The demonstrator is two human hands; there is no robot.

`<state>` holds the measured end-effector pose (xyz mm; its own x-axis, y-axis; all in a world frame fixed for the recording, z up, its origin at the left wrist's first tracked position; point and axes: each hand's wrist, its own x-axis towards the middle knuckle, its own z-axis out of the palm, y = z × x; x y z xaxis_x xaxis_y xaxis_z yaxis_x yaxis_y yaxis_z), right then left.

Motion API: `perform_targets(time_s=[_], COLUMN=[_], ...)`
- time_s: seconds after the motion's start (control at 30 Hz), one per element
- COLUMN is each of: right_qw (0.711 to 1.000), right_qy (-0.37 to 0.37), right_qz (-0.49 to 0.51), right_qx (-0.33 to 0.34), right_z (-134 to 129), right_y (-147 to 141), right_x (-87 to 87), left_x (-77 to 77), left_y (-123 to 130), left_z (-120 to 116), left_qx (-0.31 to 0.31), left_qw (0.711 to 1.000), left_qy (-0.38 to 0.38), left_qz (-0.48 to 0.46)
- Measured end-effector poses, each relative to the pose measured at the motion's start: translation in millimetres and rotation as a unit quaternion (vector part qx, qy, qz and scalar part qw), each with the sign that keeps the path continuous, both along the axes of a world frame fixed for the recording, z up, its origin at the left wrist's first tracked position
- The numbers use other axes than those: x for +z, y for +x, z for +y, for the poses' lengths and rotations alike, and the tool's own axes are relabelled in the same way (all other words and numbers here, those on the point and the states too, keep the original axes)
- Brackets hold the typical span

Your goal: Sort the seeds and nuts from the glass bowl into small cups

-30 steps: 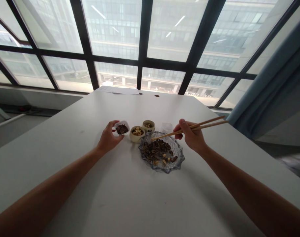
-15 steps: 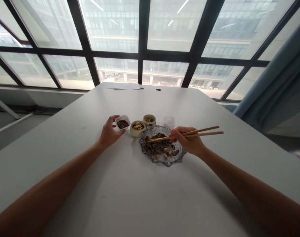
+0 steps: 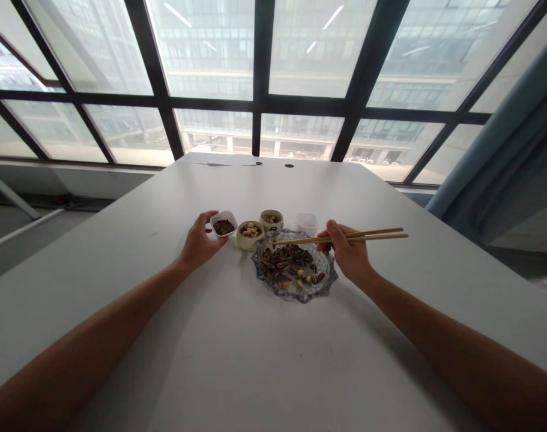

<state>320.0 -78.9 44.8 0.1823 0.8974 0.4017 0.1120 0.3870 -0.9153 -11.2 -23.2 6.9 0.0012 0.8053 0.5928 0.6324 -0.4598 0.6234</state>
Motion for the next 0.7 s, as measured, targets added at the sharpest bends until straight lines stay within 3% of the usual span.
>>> perform_targets(time_s=[0.2,0.33,0.47,0.6,0.7], right_qw=[0.998,0.997,0.999,0.992,0.981], right_qy=[-0.024,-0.022,0.028,0.091,0.109], right_qz=[0.054,0.067,0.011,-0.057,-0.095], right_qx=[-0.028,-0.03,-0.015,0.068,0.132], right_z=[12.7,10.5,3.9,7.8,22.2], right_y=[6.8,6.5,-7.2,-43.1,-76.7], right_x=[-11.1,-8.8,14.0,47.9,62.8], left_x=[-3.1,-3.8,-3.5,-3.3,-1.7], left_y=[-1.0,-0.8,-0.4,-0.2,0.3], left_z=[1.8,1.8,1.2,0.6,-1.3], left_qx=[-0.002,0.0,0.001,0.001,-0.001], left_qw=[1.0,1.0,1.0,1.0,1.0], left_qy=[0.004,0.011,0.006,0.003,0.003], left_qz=[0.001,-0.001,-0.003,-0.008,-0.012])
